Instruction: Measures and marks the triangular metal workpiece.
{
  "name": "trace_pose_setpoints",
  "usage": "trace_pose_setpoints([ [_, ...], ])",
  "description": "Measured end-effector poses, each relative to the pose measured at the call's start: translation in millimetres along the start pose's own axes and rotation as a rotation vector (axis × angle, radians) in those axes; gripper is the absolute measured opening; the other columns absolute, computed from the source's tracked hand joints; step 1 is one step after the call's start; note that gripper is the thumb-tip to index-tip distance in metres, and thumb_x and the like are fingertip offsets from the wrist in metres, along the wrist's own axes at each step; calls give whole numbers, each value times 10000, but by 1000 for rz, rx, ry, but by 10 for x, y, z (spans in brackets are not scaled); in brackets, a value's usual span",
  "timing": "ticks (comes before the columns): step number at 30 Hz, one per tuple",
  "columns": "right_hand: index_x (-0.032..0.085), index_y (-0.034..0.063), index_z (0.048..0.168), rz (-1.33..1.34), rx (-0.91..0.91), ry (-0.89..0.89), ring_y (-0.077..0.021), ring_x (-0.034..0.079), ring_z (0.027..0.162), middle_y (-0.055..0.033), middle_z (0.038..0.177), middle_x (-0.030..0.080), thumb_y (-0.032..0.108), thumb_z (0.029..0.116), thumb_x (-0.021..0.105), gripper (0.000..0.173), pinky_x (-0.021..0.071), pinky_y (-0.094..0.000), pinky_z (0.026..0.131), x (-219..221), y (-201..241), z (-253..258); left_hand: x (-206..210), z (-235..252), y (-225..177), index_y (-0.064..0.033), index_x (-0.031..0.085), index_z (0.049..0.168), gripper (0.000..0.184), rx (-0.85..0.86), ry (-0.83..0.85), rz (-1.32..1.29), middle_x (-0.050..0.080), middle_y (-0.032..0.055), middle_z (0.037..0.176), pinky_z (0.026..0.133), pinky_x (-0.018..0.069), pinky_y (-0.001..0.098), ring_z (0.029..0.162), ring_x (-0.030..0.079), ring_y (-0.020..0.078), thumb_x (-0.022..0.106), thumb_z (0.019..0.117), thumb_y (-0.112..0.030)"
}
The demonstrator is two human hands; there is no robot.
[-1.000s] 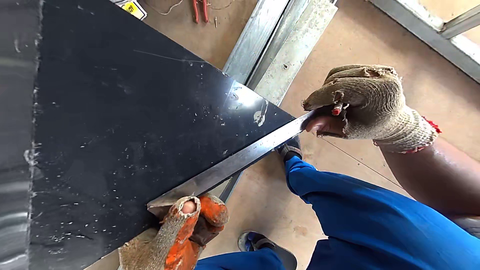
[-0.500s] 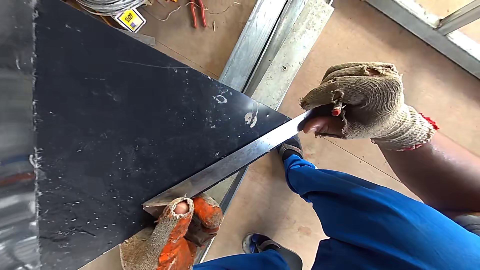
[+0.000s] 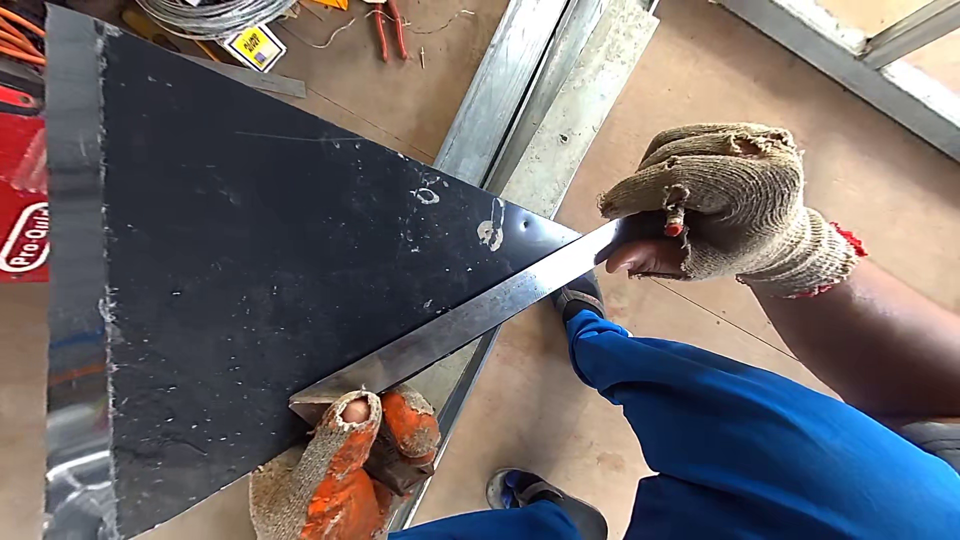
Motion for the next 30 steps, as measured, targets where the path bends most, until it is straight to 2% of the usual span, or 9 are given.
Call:
trace_pose_setpoints([
  [4, 759, 42, 1007, -5, -5, 5, -159, 650, 749, -108, 831, 722, 460, 925, 723, 428, 515, -330, 694, -15, -12, 4, 3, 23, 10, -145, 769, 1026, 263, -19, 2, -13, 756, 11, 823, 617, 608, 207, 696, 725, 76, 589, 1033, -337],
  [7, 761, 59, 1021, 14, 59, 49, -131, 641, 759, -83, 835, 716, 478, 929, 713, 431, 517, -316, 702, -11, -17, 25, 8, 42, 14, -151, 773, 1028, 237, -13, -4, -31, 759, 9, 826, 631, 609, 203, 707, 727, 70, 599, 1028, -312],
  [10, 759, 85, 1037, 54, 151, 160, -71, 625, 764, -19, 850, 704, 492, 949, 674, 426, 524, -280, 713, -7, -17, 82, 9, 60, 13, -166, 770, 1016, 231, -21, -1, -10, 753, -10, 820, 620, 603, 192, 696, 718, 55, 598, 1030, -319],
  [12, 766, 123, 994, 90, 206, 259, -35, 623, 756, 32, 848, 708, 479, 956, 659, 373, 520, -266, 704, -15, -22, 129, 12, 66, 23, -172, 775, 1012, 225, -29, -13, -6, 755, -18, 817, 619, 601, 185, 691, 717, 46, 603, 1026, -316],
  [16, 759, 217, 947, 186, 359, 518, 22, 610, 684, 120, 790, 681, 455, 943, 659, 258, 517, -237, 605, -24, -78, 205, 6, 87, 63, -160, 770, 1009, 207, -17, -17, 33, 758, -2, 809, 603, 604, 192, 668, 718, 59, 612, 1024, -293],
  [20, 745, 175, 890, 359, 387, 592, 32, 567, 587, 113, 694, 641, 347, 942, 702, 185, 463, -180, 500, 42, -104, 295, -23, 105, 96, -154, 765, 1001, 206, -38, -19, 41, 750, 7, 795, 586, 602, 202, 655, 714, 70, 608, 1028, -285],
  [24, 717, 130, 816, 479, 367, 584, 21, 482, 505, 95, 604, 558, 273, 968, 686, 211, 368, -182, 435, 83, -124, 310, -53, 111, 96, -144, 766, 1000, 221, -54, -11, 38, 750, 15, 795, 576, 601, 203, 652, 714, 75, 610, 1027, -299],
  [30, 726, 125, 842, 522, 392, 578, 21, 534, 556, 86, 657, 613, 224, 958, 694, 156, 418, -173, 475, 104, -127, 315, -49, 137, 115, -135, 766, 976, 228, -73, -29, 42, 740, 19, 766, 573, 598, 212, 635, 706, 79, 618, 1019, -303],
])
Point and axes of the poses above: each hand's wrist, its own z-axis towards the middle knuckle, its own x-axis out of the palm, y = z × x, the point moved 3 cm from there along z, towards the middle knuckle
